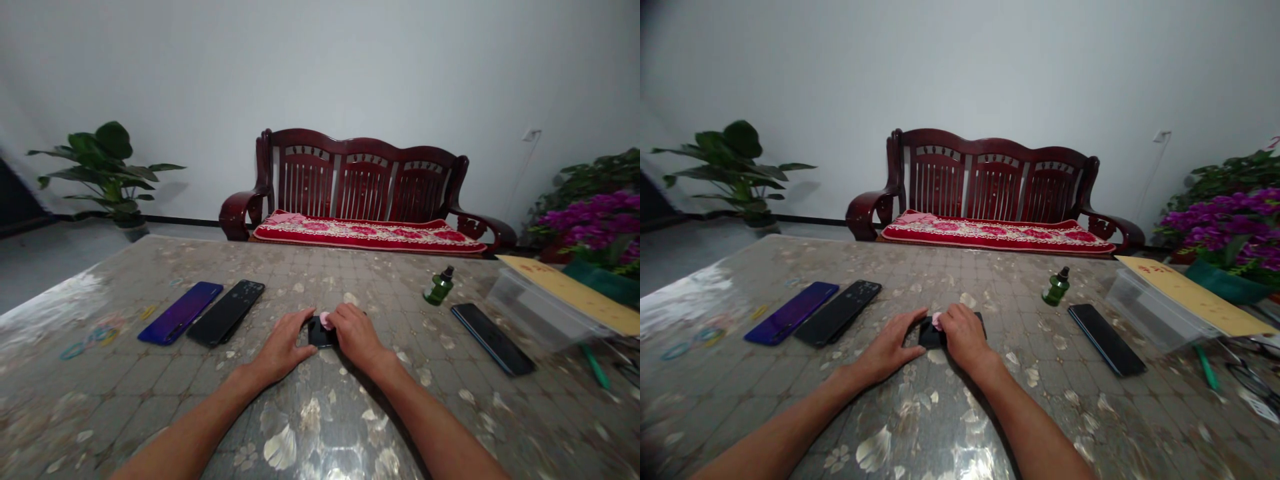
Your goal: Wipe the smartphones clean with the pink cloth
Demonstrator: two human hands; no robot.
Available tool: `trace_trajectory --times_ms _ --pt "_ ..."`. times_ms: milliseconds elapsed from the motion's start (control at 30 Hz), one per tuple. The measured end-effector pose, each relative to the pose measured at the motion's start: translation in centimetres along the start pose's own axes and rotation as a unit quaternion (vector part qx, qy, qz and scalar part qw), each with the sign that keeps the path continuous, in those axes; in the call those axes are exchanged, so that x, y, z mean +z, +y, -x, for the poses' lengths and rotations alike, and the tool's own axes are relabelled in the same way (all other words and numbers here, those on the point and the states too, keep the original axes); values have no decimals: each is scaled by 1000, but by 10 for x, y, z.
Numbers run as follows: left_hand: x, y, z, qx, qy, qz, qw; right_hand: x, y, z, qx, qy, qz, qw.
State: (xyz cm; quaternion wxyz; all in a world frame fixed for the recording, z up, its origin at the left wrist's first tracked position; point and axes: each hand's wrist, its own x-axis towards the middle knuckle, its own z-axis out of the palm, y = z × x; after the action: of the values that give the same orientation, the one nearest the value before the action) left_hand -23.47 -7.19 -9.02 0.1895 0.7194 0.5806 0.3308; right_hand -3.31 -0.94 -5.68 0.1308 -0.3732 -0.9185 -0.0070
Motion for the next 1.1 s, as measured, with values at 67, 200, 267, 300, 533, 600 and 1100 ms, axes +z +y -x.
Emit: trace_trajectory --times_ms 67,200,267,300,533,600,1100 --pt "0 0 0 0 -2 5 1000 1 -3 -2 -14 -1 -2 1000" --pt "-1 1 0 -6 -3 9 1000 -1 5 -2 45 10 10 999" --pt "-1 1 0 -9 1 13 1000 -1 10 -3 72 15 17 997" --pt "-1 1 0 -10 3 15 1000 -1 10 -4 74 18 18 997" --pt "1 -3 0 -5 14 22 1000 7 -5 -8 -60 24 -9 998" --pt "2 -4 0 -5 16 20 1000 8 -6 -6 -76 22 -13 997" --pt "2 -3 0 5 18 22 1000 -3 -17 15 -65 -3 -22 998"
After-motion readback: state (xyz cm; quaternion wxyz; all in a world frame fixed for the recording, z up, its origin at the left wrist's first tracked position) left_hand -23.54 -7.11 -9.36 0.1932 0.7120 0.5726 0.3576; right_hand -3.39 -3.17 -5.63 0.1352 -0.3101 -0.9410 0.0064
